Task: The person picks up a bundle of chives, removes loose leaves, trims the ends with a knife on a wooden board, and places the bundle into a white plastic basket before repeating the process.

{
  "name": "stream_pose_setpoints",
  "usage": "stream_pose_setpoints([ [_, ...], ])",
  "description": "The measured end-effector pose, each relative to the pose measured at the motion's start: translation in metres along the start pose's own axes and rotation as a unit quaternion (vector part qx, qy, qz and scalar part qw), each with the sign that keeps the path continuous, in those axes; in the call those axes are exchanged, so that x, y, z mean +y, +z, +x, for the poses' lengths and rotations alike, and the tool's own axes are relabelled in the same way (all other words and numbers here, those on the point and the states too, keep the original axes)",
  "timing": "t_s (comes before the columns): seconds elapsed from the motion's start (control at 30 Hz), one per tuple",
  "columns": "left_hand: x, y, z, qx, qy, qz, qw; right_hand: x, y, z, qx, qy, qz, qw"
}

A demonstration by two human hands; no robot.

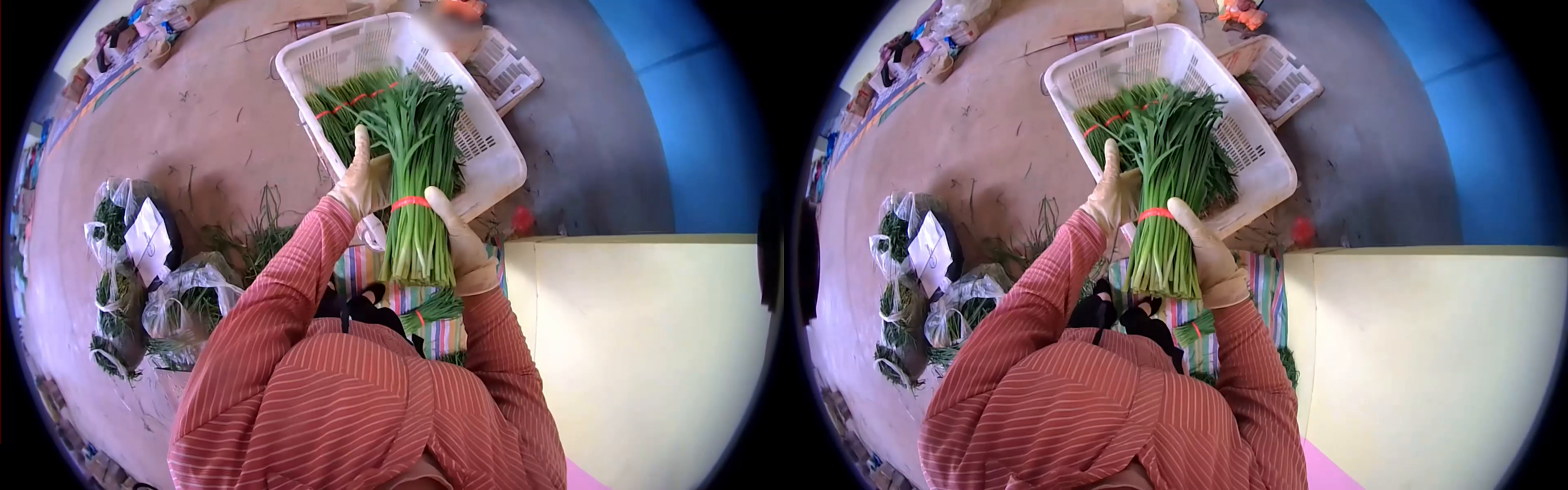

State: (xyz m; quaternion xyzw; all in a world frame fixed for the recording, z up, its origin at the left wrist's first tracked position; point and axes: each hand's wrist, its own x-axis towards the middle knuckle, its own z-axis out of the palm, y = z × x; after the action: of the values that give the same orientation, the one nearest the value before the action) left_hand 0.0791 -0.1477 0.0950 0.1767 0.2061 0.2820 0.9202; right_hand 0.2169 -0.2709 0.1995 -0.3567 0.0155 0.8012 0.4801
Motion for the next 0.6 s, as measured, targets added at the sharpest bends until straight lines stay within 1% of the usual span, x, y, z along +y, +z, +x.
stream_pose_setpoints([
  [0.03,0.003,0.004,0.003,0.002,0.006,0.003,1.000,-0.007,-0.012,0.012,-0.006,0.002,-0.003,1.000],
  [0.07,0.001,0.007,0.003,0.012,0.010,0.021,1.000,-0.010,-0.036,0.027,-0.009,-0.008,-0.078,0.997],
  [0.1,-0.004,0.007,0.002,0.025,0.014,0.036,0.999,-0.010,-0.043,0.033,-0.011,-0.014,-0.152,0.988],
  [0.13,-0.008,0.000,0.008,0.069,0.024,-0.035,0.997,-0.010,-0.048,0.038,-0.014,-0.006,-0.155,0.988],
  [0.17,-0.009,-0.003,0.017,0.116,0.029,-0.067,0.991,-0.008,-0.053,0.042,0.006,-0.047,-0.257,0.965],
  [0.2,-0.011,-0.003,0.025,0.163,0.034,-0.100,0.981,-0.009,-0.054,0.046,0.024,-0.087,-0.356,0.930],
  [0.23,-0.010,0.005,0.027,0.181,0.049,-0.117,0.975,-0.009,-0.062,0.054,-0.002,-0.098,-0.346,0.933],
  [0.27,-0.011,-0.012,0.039,0.158,0.038,-0.144,0.976,-0.013,-0.063,0.059,-0.006,-0.090,-0.348,0.933],
  [0.33,0.006,0.006,0.039,0.105,0.126,-0.074,0.984,-0.027,-0.055,0.067,-0.019,-0.160,-0.367,0.916],
  [0.37,0.018,-0.001,0.050,0.079,0.133,-0.015,0.988,-0.041,-0.046,0.071,-0.034,-0.155,-0.366,0.917],
  [0.4,0.031,-0.005,0.063,0.075,0.214,0.146,0.963,-0.056,-0.029,0.076,-0.034,-0.166,-0.414,0.894],
  [0.47,0.077,0.008,0.077,0.077,0.193,0.138,0.968,-0.079,-0.014,0.103,-0.053,-0.248,-0.445,0.859],
  [0.53,0.119,0.014,0.094,0.084,0.152,0.124,0.977,-0.101,-0.013,0.142,-0.061,-0.297,-0.491,0.817],
  [0.57,0.140,-0.003,0.104,0.122,0.133,0.189,0.965,-0.106,-0.016,0.160,-0.044,-0.303,-0.513,0.802],
  [0.6,0.158,-0.027,0.109,0.159,0.110,0.254,0.948,-0.101,-0.023,0.174,-0.038,-0.297,-0.507,0.808],
])
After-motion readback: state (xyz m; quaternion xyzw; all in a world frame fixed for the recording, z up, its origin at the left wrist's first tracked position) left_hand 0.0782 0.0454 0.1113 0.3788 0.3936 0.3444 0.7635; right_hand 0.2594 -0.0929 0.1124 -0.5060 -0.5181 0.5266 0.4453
